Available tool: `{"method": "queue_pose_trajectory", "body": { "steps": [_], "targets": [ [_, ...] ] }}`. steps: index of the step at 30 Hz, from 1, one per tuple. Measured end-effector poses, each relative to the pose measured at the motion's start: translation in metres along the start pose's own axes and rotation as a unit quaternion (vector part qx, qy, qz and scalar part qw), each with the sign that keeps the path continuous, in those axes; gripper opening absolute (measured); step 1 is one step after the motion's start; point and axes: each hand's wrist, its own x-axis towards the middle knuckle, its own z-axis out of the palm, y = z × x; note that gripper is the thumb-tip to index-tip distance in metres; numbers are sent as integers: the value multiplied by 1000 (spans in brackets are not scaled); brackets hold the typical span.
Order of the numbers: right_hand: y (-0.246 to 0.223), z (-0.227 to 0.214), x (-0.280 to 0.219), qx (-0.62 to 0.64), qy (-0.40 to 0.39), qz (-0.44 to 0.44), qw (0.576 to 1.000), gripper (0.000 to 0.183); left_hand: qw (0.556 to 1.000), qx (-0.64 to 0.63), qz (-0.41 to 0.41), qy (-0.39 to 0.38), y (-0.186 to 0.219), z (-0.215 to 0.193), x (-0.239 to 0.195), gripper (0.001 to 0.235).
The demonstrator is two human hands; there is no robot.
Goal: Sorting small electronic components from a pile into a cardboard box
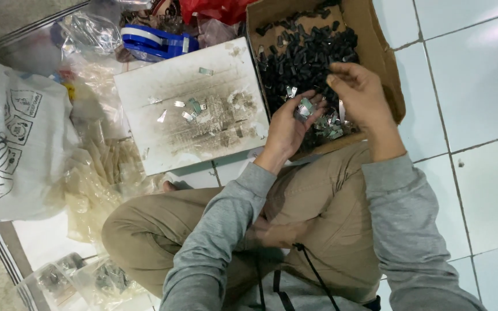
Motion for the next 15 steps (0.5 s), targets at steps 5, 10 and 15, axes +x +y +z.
{"method": "queue_pose_trajectory", "body": {
  "steps": [5,10,15],
  "targets": [
    [30,45,-4,294,-29,221,930,61,957,240,156,-44,23,39,-43,44],
    [21,57,-3,505,-50,267,819,65,875,384,279,-92,13,47,-56,54],
    [13,62,-11,520,-17,273,809,47,861,341,329,-184,30,59,-64,58]
  ]
}}
